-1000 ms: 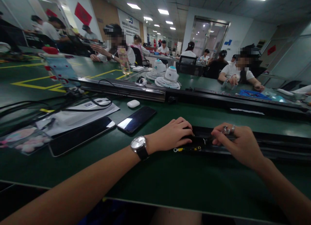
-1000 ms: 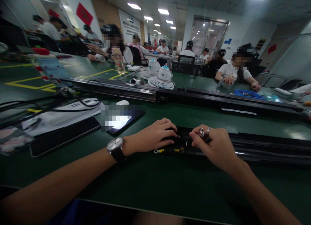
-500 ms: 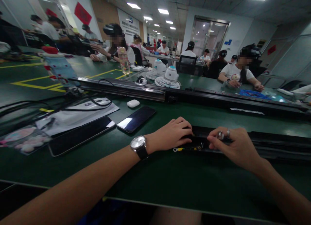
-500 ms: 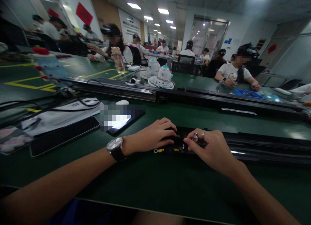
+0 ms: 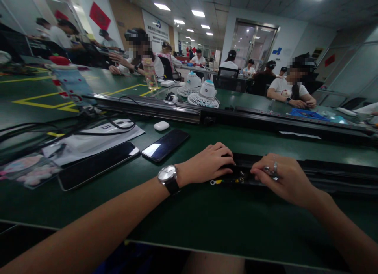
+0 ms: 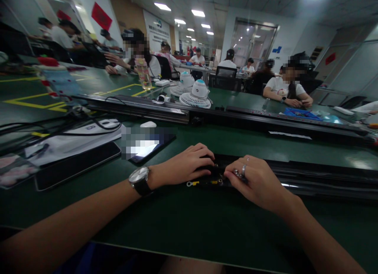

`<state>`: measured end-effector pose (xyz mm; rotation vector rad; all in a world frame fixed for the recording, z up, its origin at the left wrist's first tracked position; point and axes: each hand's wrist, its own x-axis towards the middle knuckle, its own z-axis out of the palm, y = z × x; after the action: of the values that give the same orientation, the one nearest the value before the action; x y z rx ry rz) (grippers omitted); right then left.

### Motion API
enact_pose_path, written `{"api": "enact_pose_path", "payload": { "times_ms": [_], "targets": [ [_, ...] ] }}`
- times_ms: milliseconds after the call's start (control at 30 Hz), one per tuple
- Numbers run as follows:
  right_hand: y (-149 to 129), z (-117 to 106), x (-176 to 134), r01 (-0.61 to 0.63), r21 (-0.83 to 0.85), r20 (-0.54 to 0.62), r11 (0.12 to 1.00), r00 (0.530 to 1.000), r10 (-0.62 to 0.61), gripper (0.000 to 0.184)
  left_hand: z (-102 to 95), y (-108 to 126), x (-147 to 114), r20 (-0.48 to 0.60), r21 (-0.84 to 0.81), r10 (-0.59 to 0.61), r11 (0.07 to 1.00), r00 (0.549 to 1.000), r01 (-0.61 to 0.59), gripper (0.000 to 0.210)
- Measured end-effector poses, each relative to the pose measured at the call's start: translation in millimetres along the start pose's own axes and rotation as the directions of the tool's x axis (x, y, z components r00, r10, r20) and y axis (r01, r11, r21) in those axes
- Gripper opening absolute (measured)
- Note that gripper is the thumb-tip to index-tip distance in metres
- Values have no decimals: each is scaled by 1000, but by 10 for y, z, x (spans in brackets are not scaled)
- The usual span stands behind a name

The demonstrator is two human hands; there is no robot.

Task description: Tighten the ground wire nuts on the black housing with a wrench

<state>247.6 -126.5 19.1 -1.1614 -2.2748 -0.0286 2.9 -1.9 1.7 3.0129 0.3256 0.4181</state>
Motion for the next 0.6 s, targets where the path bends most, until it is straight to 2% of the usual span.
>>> {"api": "enact_pose_path", "payload": {
  "times_ms": [100, 200, 333, 467, 600],
  "targets": [
    [21, -25, -7, 57, -26, 8, 998, 998, -57, 16, 3, 1, 0, -14, -11, 2, 1000, 1000, -2, 22],
    [13, -40, -9, -61, 6, -63, 998, 996, 62, 15, 5, 0, -1, -25, -20, 7, 1000, 1000, -8, 23],
    [-13, -57, -2, -263, 102, -108, 959, 956, 274, 18, 9, -4, 0, -23, -18, 10, 1000, 1000, -10, 23],
    [-41, -42, 15, -319, 170, -97, 932, 936, 338, 21, 8, -2, 5, 1, -6, -1, 1000, 1000, 1, 24],
    [-68, 1, 22, -328, 185, -90, 927, 933, 348, 20, -1, 5, 10, 9, -6, -1, 1000, 1000, 1, 25]
  ]
}}
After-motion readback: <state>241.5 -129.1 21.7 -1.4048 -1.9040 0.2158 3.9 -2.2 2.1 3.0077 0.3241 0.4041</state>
